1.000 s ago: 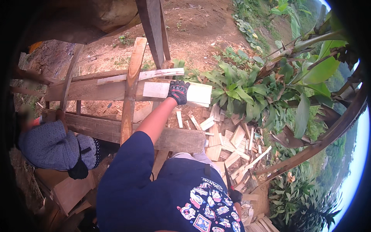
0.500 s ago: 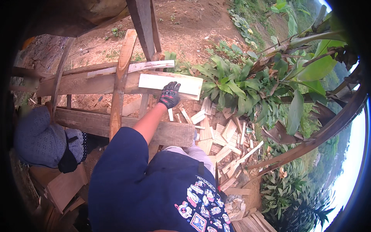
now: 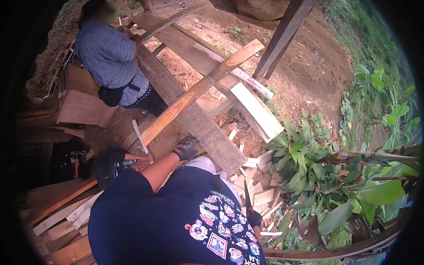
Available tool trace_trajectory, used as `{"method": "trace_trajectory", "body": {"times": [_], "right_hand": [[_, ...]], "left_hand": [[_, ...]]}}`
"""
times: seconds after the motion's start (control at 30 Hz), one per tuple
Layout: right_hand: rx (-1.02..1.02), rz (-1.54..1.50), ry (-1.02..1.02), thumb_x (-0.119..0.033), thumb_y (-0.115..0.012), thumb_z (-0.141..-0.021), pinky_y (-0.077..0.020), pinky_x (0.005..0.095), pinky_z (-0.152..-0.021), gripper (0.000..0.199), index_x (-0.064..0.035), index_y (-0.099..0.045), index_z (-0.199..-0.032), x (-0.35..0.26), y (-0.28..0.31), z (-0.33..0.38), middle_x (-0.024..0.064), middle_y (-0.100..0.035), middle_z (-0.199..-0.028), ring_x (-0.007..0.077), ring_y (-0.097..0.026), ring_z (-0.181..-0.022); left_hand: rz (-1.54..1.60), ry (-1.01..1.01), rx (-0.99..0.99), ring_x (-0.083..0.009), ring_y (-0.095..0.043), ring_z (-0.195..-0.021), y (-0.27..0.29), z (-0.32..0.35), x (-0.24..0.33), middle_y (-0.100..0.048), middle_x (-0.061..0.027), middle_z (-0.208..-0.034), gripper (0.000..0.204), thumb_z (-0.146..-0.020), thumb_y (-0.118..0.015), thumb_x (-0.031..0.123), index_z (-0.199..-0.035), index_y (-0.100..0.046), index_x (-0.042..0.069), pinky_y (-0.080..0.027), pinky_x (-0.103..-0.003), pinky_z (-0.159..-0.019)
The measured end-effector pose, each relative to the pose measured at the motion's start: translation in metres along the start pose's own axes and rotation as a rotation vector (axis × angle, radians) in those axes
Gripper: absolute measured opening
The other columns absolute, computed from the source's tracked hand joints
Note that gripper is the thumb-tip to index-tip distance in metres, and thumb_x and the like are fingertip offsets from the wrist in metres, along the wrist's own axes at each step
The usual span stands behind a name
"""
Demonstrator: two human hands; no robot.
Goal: The person uses a hand saw to cut a wooden plank placed on a wooden frame. They hold the plank with one hand and saw with the other, producing sawdust as the cut progresses. Other people are present nearby, but the focus remains on the sawing action.
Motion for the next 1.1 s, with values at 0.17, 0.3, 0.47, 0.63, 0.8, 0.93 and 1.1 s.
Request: {"method": "trace_trajectory", "body": {"times": [0.17,0.3,0.47,0.63,0.8,0.93,1.1], "right_hand": [[-0.068,0.385,0.256,-0.028,-0.081,-0.088,-0.0622,0.0529,-0.088,0.031,-0.0192,-0.072,-0.116,0.022,0.034,-0.073,0.0185,-0.082,-0.106,0.0411,-0.080,-0.102],[0.216,0.104,0.108,-0.028,-0.083,-0.088,-0.0624,0.0524,-0.087,0.031,-0.0166,-0.071,-0.115,0.073,0.054,-0.141,0.0183,-0.082,-0.105,0.0421,-0.080,-0.101],[-0.050,0.290,0.104,-0.044,-0.071,-0.099,-0.0632,0.0505,-0.080,0.030,-0.0147,-0.078,-0.103,0.054,0.073,-0.172,0.0181,-0.083,-0.103,0.0336,-0.082,-0.100],[-0.049,-0.099,-0.066,-0.049,-0.066,-0.105,-0.0635,0.0474,-0.074,0.041,-0.0101,-0.078,-0.099,0.042,0.104,-0.158,0.0131,-0.081,-0.087,0.0289,-0.081,-0.077],[-0.054,-0.349,-0.248,-0.049,-0.076,-0.098,-0.0633,0.0498,-0.073,0.037,-0.0121,-0.079,-0.099,0.036,0.095,-0.172,0.0146,-0.081,-0.090,0.0315,-0.081,-0.083],[-0.045,-0.475,-0.367,-0.048,-0.078,-0.097,-0.0627,0.0523,-0.082,0.036,-0.0131,-0.081,-0.104,0.021,0.091,-0.159,0.0174,-0.083,-0.098,0.0344,-0.082,-0.095],[0.108,-0.457,-0.453,-0.050,-0.067,-0.103,-0.0622,0.0500,-0.077,0.050,-0.0028,-0.083,-0.102,0.101,0.073,-0.145,0.0175,-0.082,-0.090,0.0320,-0.082,-0.083]], "left_hand": [[0.108,0.461,-0.021,-0.0393,-0.059,-0.146,-0.032,0.099,-0.096,-0.060,-0.0221,-0.159,0.075,-0.089,-0.073,0.045,-0.155,-0.063,0.010,-0.048,-0.048,-0.122],[0.142,0.612,-0.140,-0.0399,-0.064,-0.141,-0.083,0.136,-0.133,-0.067,-0.0232,-0.151,0.063,-0.091,-0.072,0.044,-0.143,-0.071,0.009,-0.050,-0.049,-0.118],[0.284,0.818,-0.146,-0.0427,-0.065,-0.140,-0.150,0.234,-0.168,-0.067,-0.0253,-0.151,0.070,-0.094,-0.073,0.053,-0.147,-0.069,0.008,-0.052,-0.051,-0.117],[0.415,1.044,0.016,-0.0422,-0.059,-0.148,-0.146,0.292,-0.190,-0.060,-0.0265,-0.159,0.094,-0.086,-0.085,0.057,-0.156,-0.057,0.002,-0.048,-0.049,-0.122],[0.632,0.927,0.686,-0.0445,-0.060,-0.142,-0.111,0.293,-0.230,-0.063,-0.0296,-0.152,0.104,-0.077,-0.094,0.053,-0.156,-0.053,0.000,-0.047,-0.050,-0.121],[0.563,0.800,0.446,-0.0452,-0.048,-0.153,-0.002,0.231,-0.182,-0.051,-0.0285,-0.164,0.124,-0.071,-0.097,0.056,-0.166,-0.039,0.002,-0.040,-0.050,-0.127],[-0.018,0.675,0.454,-0.0429,-0.036,-0.162,0.029,0.049,-0.211,-0.040,-0.0255,-0.172,0.139,-0.066,-0.099,0.060,-0.172,-0.028,0.005,-0.031,-0.053,-0.133]]}}
Point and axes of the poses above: each hand's wrist, its own z-axis away from the middle knuckle, its own y-axis out of the back of the hand, x = y × z, the point moved 9 cm from there along -z, towards the middle knuckle
